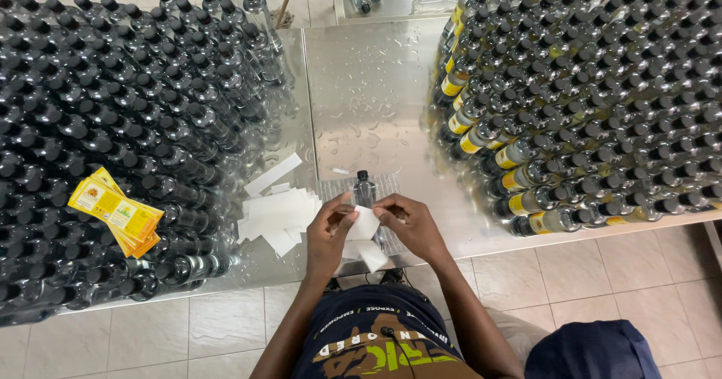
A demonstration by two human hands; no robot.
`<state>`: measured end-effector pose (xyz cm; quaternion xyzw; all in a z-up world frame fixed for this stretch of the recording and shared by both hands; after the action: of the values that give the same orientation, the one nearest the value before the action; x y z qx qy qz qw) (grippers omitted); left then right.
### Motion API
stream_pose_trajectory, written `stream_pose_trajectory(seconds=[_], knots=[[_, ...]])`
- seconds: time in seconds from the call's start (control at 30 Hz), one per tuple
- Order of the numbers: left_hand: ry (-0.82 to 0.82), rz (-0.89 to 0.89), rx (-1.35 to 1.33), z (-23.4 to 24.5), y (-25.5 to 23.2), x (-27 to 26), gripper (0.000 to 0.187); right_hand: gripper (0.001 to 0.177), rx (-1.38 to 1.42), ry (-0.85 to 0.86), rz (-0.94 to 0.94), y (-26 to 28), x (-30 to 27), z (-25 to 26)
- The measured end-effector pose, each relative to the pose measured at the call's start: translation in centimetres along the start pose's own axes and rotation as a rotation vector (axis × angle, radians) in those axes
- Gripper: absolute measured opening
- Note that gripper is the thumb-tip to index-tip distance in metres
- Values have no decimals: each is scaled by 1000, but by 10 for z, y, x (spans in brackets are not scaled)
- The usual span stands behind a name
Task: The person labels bottles by hand. The person takes a bottle, peels the backing off a label, applies the label to the bottle, and places the labeled bottle onto a stack on the table.
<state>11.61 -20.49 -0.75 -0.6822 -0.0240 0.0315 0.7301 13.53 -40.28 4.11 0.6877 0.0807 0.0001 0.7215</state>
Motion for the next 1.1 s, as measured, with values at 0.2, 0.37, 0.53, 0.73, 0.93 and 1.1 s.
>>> stream_pose_trajectory(seconds=[0.2,0.37,0.53,0.73,0.93,1.1], knots=[[-63,-45,109,6,-1,-1,39,15,151,-65,-111,-42,0,4],[83,280,50,9,58,-14,67,23,363,-322,-124,-60,-1,23],[192,133,-161,-34,17,-16,63,26,331,-310,-123,-53,-7,17],[372,-31,76,-64,-50,-14,77,24,207,-286,-75,-34,-10,12],[160,57,-68,-65,2,-4,49,21,148,-253,8,-43,-10,15],[3,128,41,-52,10,7,27,19,123,-211,61,-31,-9,6]])
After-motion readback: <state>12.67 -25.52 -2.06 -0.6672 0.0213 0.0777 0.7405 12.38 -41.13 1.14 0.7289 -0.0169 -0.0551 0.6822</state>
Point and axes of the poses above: each hand's wrist, its own x-axis towards the middle knuckle, its own z-axis out of the back of the hand, y = z × x, the point moved 8 cm from there along x, towards the middle knuckle, and after that the axes turned 8 degrees about x, right-handed, at the moved point
